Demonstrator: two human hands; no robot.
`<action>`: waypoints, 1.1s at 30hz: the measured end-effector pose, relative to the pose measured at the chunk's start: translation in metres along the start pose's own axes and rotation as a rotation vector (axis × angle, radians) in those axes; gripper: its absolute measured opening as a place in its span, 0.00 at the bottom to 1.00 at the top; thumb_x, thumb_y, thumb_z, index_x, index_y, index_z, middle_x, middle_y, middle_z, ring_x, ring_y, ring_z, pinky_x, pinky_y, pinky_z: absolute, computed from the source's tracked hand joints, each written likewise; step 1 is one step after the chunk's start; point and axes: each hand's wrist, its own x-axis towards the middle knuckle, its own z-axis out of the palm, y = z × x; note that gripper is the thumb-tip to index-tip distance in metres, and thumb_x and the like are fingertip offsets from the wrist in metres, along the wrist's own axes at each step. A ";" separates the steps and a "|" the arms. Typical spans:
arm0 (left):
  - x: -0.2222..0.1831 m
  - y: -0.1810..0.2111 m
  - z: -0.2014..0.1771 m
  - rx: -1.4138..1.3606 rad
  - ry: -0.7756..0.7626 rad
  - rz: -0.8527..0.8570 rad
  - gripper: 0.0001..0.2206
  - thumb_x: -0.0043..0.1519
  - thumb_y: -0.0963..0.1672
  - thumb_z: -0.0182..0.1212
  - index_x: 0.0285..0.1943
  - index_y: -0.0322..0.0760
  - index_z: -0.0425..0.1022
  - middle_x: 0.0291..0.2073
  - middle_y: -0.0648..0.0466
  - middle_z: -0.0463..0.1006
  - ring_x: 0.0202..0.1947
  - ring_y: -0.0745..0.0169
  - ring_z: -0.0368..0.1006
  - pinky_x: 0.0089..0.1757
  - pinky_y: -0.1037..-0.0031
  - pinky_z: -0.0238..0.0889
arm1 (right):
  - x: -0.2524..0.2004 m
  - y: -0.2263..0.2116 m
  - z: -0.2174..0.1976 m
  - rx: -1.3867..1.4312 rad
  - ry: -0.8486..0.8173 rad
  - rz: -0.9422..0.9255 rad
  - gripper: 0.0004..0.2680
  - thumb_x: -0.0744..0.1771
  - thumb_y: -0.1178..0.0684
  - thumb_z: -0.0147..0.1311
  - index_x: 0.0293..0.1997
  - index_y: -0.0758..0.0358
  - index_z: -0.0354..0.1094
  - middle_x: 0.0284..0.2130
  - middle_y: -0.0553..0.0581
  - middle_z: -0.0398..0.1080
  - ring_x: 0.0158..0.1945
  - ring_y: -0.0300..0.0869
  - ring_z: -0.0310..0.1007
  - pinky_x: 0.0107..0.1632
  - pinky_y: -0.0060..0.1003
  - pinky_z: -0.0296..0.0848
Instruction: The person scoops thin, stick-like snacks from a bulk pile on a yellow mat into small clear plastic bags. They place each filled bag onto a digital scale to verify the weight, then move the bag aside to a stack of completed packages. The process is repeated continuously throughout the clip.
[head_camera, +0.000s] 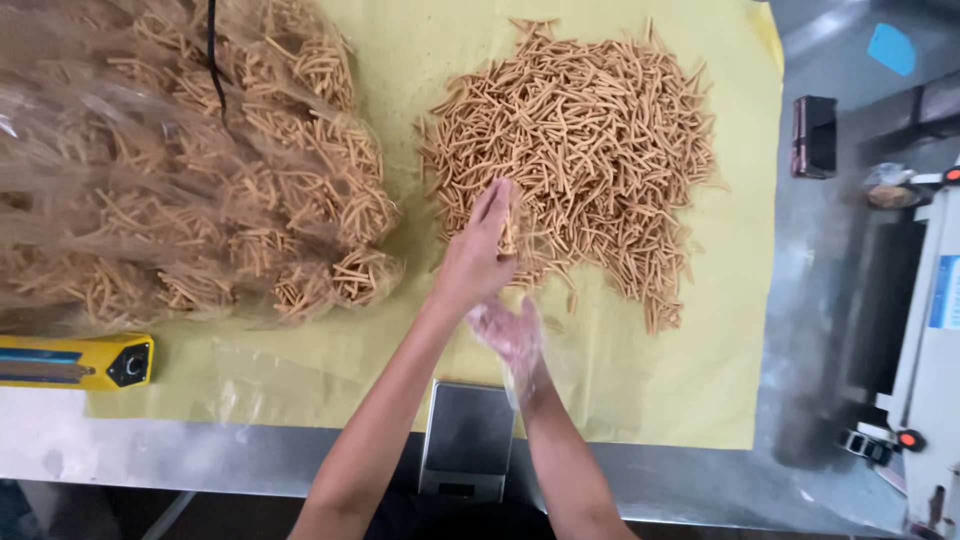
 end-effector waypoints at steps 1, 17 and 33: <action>-0.004 0.010 -0.006 -0.023 0.003 0.011 0.47 0.48 0.37 0.65 0.80 0.38 0.45 0.79 0.52 0.48 0.57 0.43 0.74 0.52 0.64 0.71 | 0.016 -0.004 0.011 -0.017 0.004 -0.070 0.35 0.66 0.24 0.30 0.72 0.68 0.53 0.67 0.70 0.58 0.66 0.62 0.60 0.60 0.55 0.70; -0.031 -0.022 0.015 0.035 0.157 0.084 0.41 0.49 0.37 0.64 0.76 0.33 0.54 0.75 0.47 0.55 0.59 0.37 0.72 0.49 0.61 0.72 | 0.039 -0.078 0.180 -0.207 -0.092 -0.738 0.25 0.67 0.32 0.44 0.66 0.58 0.63 0.59 0.65 0.67 0.59 0.58 0.69 0.60 0.60 0.73; 0.012 -0.015 0.043 0.214 -0.223 0.158 0.44 0.44 0.37 0.59 0.76 0.36 0.52 0.74 0.50 0.57 0.56 0.42 0.73 0.50 0.58 0.69 | -0.111 -0.007 0.275 -0.339 -0.116 -1.045 0.17 0.69 0.42 0.53 0.56 0.65 0.68 0.45 0.63 0.75 0.44 0.50 0.78 0.48 0.48 0.82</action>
